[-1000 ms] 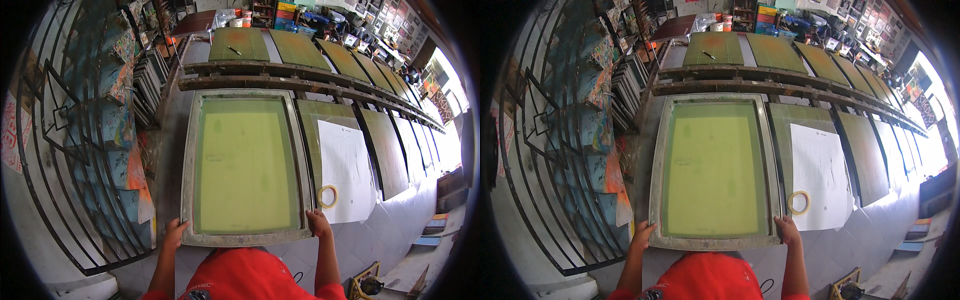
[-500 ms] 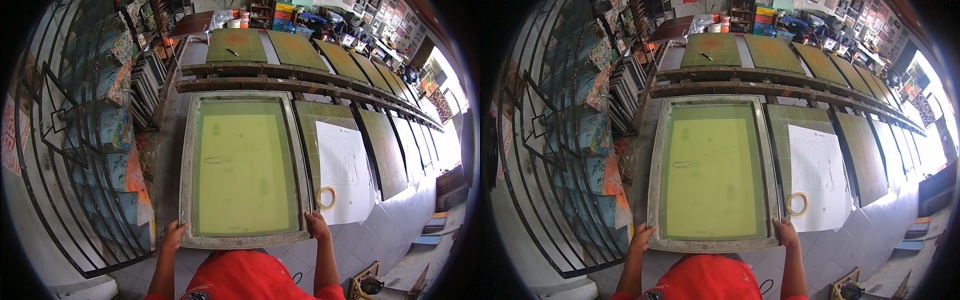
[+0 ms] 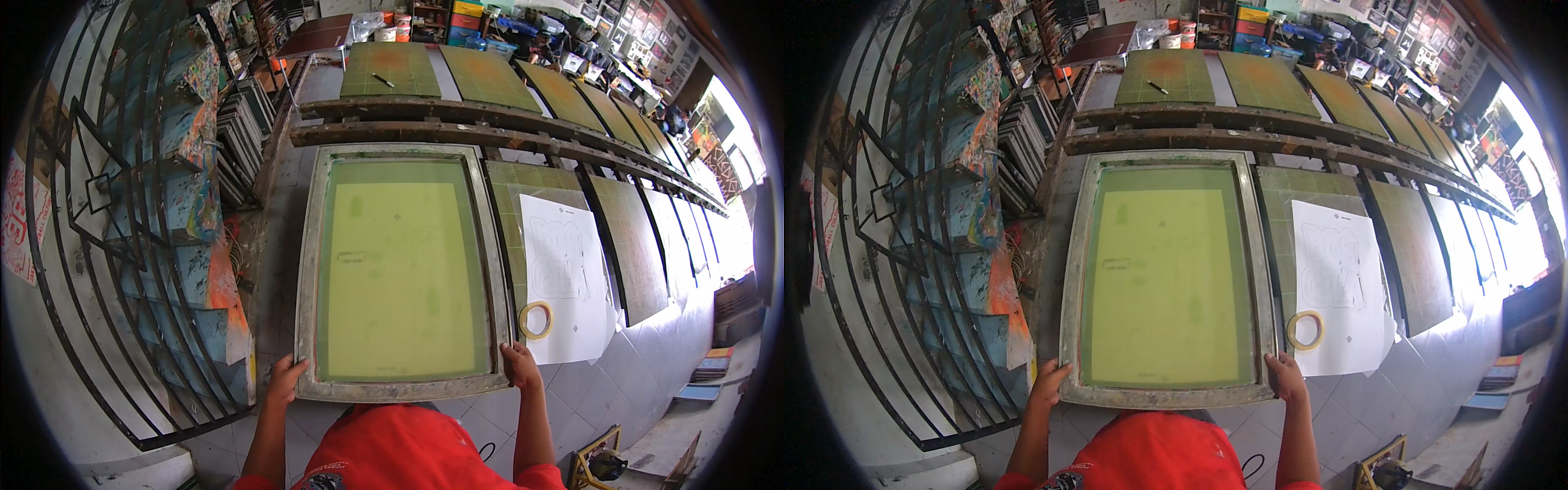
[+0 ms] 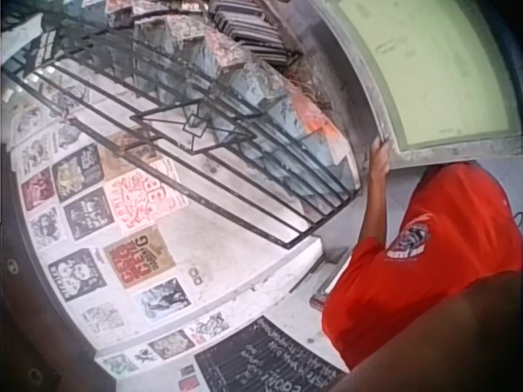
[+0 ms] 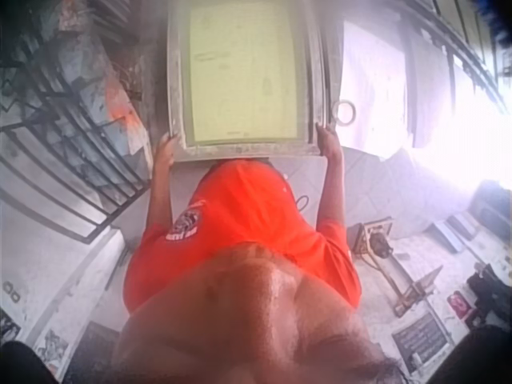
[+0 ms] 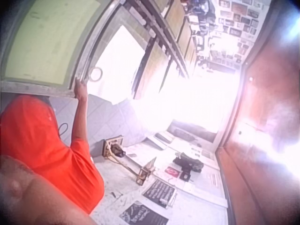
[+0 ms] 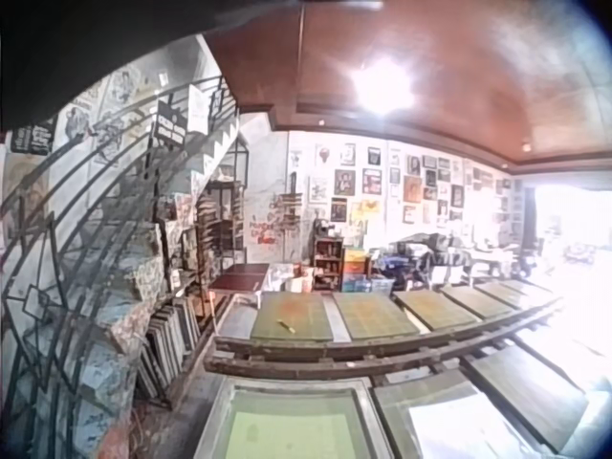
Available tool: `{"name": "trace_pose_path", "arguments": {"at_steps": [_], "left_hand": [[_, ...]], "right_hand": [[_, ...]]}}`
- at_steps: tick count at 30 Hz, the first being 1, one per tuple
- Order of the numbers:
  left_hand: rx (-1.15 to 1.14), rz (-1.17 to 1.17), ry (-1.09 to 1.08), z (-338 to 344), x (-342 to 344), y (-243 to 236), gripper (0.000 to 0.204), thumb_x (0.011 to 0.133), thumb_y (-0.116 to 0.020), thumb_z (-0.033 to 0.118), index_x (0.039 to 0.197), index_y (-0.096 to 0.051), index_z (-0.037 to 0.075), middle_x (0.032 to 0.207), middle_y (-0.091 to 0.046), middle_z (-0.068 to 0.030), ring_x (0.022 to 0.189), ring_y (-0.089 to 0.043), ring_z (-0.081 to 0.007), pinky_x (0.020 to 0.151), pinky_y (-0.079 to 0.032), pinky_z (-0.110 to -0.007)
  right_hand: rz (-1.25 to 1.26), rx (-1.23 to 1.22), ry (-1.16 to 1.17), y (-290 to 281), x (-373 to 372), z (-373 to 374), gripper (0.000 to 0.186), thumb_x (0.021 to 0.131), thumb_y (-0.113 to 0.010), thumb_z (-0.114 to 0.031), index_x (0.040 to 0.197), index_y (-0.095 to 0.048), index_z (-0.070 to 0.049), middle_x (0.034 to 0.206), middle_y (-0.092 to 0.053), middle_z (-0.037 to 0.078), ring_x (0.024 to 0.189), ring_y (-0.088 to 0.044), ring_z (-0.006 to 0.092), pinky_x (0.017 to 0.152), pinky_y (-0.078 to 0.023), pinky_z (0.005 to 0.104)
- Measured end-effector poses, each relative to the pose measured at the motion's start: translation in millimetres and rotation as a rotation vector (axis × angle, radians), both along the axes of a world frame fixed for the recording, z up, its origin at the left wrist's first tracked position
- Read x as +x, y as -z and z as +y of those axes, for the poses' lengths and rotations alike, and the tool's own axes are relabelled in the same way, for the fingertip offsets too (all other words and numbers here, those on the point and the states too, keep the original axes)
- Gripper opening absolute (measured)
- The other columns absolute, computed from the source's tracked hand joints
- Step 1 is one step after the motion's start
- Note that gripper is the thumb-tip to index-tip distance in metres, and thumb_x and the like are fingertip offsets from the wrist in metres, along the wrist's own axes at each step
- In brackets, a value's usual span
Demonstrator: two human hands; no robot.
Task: The person positions and aligns a screen printing frame on a workbench, removes a paper sheet from the station, and then replaces and adjusts the frame by hand.
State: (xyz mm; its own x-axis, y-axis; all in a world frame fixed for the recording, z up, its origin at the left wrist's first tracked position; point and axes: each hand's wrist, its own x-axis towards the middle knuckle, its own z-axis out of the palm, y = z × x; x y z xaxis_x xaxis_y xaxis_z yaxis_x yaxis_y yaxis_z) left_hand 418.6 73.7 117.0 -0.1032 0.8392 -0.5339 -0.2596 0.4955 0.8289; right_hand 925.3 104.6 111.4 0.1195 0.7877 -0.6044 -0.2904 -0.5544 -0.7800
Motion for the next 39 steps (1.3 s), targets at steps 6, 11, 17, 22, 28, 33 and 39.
{"name": "trace_pose_path", "arguments": {"at_steps": [6, 11, 17, 22, 28, 33, 39], "left_hand": [[-0.04, 0.026, -0.025, -2, -1, 3, 0.025, 0.086, -0.06, 0.009, 0.108, -0.058, -0.004, 0.096, -0.064, -0.008, 0.083, -0.061, -0.0149, 0.073, -0.05, -0.029], [-0.053, 0.0, -0.034, 0, -1, 5, 0.025, 0.086, -0.061, 0.009, 0.108, -0.059, -0.003, 0.096, -0.064, -0.0075, 0.082, -0.061, -0.0144, 0.072, -0.05, -0.029], [-0.037, -0.006, -0.028, -3, -5, 13, 0.027, 0.086, -0.062, 0.01, 0.11, -0.059, -0.003, 0.097, -0.064, -0.0076, 0.085, -0.061, -0.0147, 0.073, -0.049, -0.029], [-0.057, 0.03, -0.026, -1, -6, 11, 0.028, 0.085, -0.062, 0.011, 0.11, -0.059, -0.003, 0.097, -0.063, -0.0078, 0.086, -0.061, -0.0155, 0.075, -0.049, -0.03], [-0.075, 0.009, 0.041, 2, -4, 5, 0.033, 0.088, -0.059, 0.014, 0.115, -0.056, -0.003, 0.103, -0.062, -0.0086, 0.09, -0.061, -0.0173, 0.078, -0.05, -0.031], [-0.071, 0.002, 0.053, 1, -4, 4, 0.033, 0.088, -0.059, 0.015, 0.116, -0.055, -0.002, 0.103, -0.063, -0.0078, 0.089, -0.062, -0.0167, 0.079, -0.05, -0.03], [-0.053, -0.026, 0.032, 0, -4, 6, 0.035, 0.088, -0.059, 0.014, 0.118, -0.054, -0.002, 0.105, -0.063, -0.0074, 0.09, -0.061, -0.016, 0.08, -0.049, -0.03]], "right_hand": [[-0.087, -0.087, -0.125, -26, -1, 2, 0.012, 0.093, -0.052, -0.017, 0.092, -0.056, -0.005, 0.062, -0.051, -0.005, 0.044, -0.042, 0.005, 0.039, -0.031, 0.0221], [-0.057, -0.078, -0.138, -15, 8, 2, 0.016, 0.092, -0.054, -0.021, 0.089, -0.054, -0.006, 0.058, -0.044, -0.006, 0.041, -0.037, 0.0043, 0.037, -0.026, 0.0221], [-0.112, -0.046, -0.112, -13, 5, 1, 0.016, 0.092, -0.055, -0.022, 0.089, -0.054, -0.006, 0.058, -0.045, -0.005, 0.041, -0.037, 0.0048, 0.036, -0.026, 0.023], [-0.07, -0.077, -0.121, -5, 15, -1, 0.024, 0.092, -0.055, -0.018, 0.107, -0.055, 0.001, 0.09, -0.06, 0.005, 0.074, -0.056, 0.0115, 0.061, -0.045, 0.0272], [0.002, 0.012, -0.096, -3, 7, 2, 0.019, 0.094, -0.053, -0.02, 0.1, -0.056, -0.002, 0.078, -0.056, 0.0, 0.061, -0.049, 0.0063, 0.051, -0.038, 0.023], [-0.03, 0.003, -0.083, -11, -1, 2, 0.021, 0.094, -0.052, -0.02, 0.103, -0.054, -0.001, 0.082, -0.057, 0.001, 0.068, -0.052, 0.0063, 0.056, -0.041, 0.0231], [-0.108, -0.063, -0.204, -20, 10, 4, 0.024, 0.094, -0.052, -0.02, 0.105, -0.054, 0.001, 0.085, -0.058, 0.003, 0.071, -0.056, 0.0088, 0.061, -0.045, 0.024]]}}
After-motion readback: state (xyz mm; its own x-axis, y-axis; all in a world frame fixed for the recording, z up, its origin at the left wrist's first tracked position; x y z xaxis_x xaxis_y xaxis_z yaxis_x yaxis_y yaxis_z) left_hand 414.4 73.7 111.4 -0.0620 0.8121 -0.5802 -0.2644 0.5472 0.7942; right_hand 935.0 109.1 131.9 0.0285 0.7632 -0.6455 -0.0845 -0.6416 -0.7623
